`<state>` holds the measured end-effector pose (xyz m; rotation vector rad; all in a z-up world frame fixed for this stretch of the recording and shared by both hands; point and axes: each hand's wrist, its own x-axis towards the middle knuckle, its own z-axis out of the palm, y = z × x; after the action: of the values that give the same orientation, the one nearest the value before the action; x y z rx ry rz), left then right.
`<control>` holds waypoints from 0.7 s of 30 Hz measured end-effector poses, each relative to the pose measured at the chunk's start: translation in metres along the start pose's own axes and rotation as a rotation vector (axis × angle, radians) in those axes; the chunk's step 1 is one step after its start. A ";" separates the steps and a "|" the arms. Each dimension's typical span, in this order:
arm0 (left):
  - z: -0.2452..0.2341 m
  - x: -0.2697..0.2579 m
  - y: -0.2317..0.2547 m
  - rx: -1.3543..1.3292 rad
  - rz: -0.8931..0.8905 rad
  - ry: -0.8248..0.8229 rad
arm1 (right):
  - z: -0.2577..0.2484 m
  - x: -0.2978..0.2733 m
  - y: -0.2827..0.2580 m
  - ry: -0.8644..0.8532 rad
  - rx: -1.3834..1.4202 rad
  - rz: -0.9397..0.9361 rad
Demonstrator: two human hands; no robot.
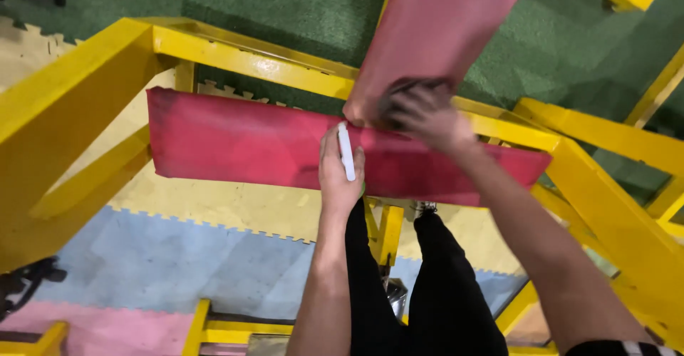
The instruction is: Wiping down and sanitizing various weight machines and benches in a gym setting.
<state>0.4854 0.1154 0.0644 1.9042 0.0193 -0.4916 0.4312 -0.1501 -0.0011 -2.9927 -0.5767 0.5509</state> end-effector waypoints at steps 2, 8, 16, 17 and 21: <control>0.000 0.007 0.007 0.012 0.016 -0.034 | -0.023 -0.007 0.026 0.003 0.034 0.197; 0.008 0.026 0.032 -0.033 0.024 -0.093 | -0.047 0.042 0.070 0.335 0.201 0.538; 0.023 0.025 0.033 0.059 0.180 -0.067 | -0.040 0.073 -0.016 -0.090 0.048 -0.087; 0.023 0.023 0.034 0.046 0.177 -0.081 | -0.024 0.066 -0.009 0.025 0.045 -0.180; 0.013 0.023 0.046 0.044 0.117 -0.152 | -0.062 0.082 0.054 0.024 -0.034 -0.223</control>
<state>0.5134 0.0815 0.0932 1.8933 -0.2029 -0.5596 0.5432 -0.1688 0.0234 -2.9072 -0.9122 0.4925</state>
